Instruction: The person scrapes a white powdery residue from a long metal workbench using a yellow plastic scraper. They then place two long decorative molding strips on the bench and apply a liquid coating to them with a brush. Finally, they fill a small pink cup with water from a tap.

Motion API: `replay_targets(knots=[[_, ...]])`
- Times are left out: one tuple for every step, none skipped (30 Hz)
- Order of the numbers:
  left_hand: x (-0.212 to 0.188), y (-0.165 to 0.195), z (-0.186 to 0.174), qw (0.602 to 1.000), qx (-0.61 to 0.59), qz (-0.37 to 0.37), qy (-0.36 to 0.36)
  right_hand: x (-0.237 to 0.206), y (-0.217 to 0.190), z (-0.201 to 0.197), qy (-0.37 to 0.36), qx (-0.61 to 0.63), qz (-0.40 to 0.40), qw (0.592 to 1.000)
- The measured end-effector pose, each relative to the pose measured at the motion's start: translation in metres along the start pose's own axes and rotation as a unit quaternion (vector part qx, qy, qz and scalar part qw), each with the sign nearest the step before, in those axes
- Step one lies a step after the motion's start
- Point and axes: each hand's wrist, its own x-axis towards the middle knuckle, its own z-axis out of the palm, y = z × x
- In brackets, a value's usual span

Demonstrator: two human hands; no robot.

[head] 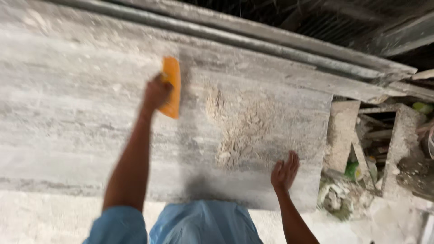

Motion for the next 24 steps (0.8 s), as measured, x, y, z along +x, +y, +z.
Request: replay_targets(knots=[[-0.006, 0.012, 0.019, 0.942, 0.233, 0.241, 0.031, 0.001, 0.003, 0.000, 0.002, -0.010, -0.003, 1.000], [-0.009, 0.017, 0.026, 0.974, 0.091, 0.204, -0.035, 0.003, 0.005, 0.002, -0.005, 0.028, 0.007, 1.000], [-0.014, 0.023, 0.031, 0.980, -0.058, 0.155, -0.110, 0.001, 0.010, 0.000, -0.021, 0.060, 0.021, 0.998], [-0.020, 0.022, 0.027, 0.984, -0.093, 0.100, -0.111, 0.001, 0.015, -0.005, -0.039, 0.089, 0.033, 0.995], [-0.024, 0.015, 0.015, 0.986, -0.121, 0.048, -0.108, 0.001, 0.023, -0.007, -0.029, 0.064, 0.043, 0.997], [-0.022, 0.008, 0.002, 0.983, -0.151, 0.000, -0.102, 0.003, 0.034, -0.009, -0.015, 0.039, 0.053, 0.998], [-0.020, -0.006, -0.020, 0.960, -0.257, -0.049, -0.102, 0.004, 0.042, -0.013, -0.005, 0.012, 0.063, 0.998], [-0.020, -0.020, -0.040, 0.923, -0.356, -0.101, -0.103, 0.003, 0.049, -0.015, -0.019, 0.006, 0.118, 0.993], [-0.019, -0.031, -0.051, 0.931, -0.334, -0.125, -0.081, 0.004, 0.054, -0.017, -0.031, -0.001, 0.171, 0.985], [-0.018, -0.037, -0.053, 0.949, -0.286, -0.119, -0.062, 0.005, 0.058, -0.017, -0.040, -0.006, 0.223, 0.974], [-0.016, -0.037, -0.048, 0.959, -0.255, -0.112, -0.055, 0.004, 0.061, -0.017, -0.035, -0.021, 0.196, 0.980], [-0.018, -0.028, -0.031, 0.963, -0.244, -0.095, -0.064, 0.004, 0.062, -0.017, -0.030, -0.034, 0.169, 0.985], [-0.017, -0.010, -0.003, 0.964, -0.242, -0.071, -0.081, 0.004, 0.060, -0.015, -0.024, -0.043, 0.148, 0.988], [-0.016, 0.017, 0.035, 0.963, -0.246, -0.035, -0.103, 0.003, 0.061, -0.014, -0.011, -0.030, 0.139, 0.990], [-0.016, 0.049, 0.074, 0.966, -0.229, 0.028, -0.113, 0.002, 0.060, -0.014, 0.003, -0.021, 0.129, 0.991], [-0.021, 0.086, 0.115, 0.938, -0.284, -0.081, -0.183, 0.001, 0.060, -0.014, 0.011, -0.011, 0.116, 0.993], [-0.025, 0.121, 0.149, 0.974, -0.184, 0.019, -0.128, 0.000, 0.060, -0.014, 0.007, 0.000, 0.118, 0.993], [-0.029, 0.159, 0.173, 0.963, -0.173, -0.034, -0.204, 0.000, 0.061, -0.015, 0.004, 0.008, 0.122, 0.993], [-0.035, 0.188, 0.189, 0.934, -0.262, -0.044, -0.239, 0.000, 0.061, -0.017, 0.007, 0.018, 0.124, 0.992], [-0.034, 0.203, 0.198, 0.942, -0.213, -0.030, -0.258, -0.001, 0.064, -0.016, 0.021, 0.013, 0.116, 0.993], [-0.032, 0.213, 0.199, 0.949, -0.162, -0.020, -0.271, -0.001, 0.066, -0.016, 0.034, 0.010, 0.104, 0.994], [-0.031, 0.214, 0.197, 0.952, -0.108, -0.017, -0.287, -0.002, 0.068, -0.016, 0.039, 0.008, 0.095, 0.995], [-0.030, 0.202, 0.184, 0.948, -0.131, -0.039, -0.289, -0.003, 0.070, -0.015, 0.031, 0.012, 0.104, 0.994], [-0.027, 0.180, 0.164, 0.943, -0.153, -0.059, -0.291, -0.004, 0.071, -0.014, 0.024, 0.018, 0.116, 0.993]])
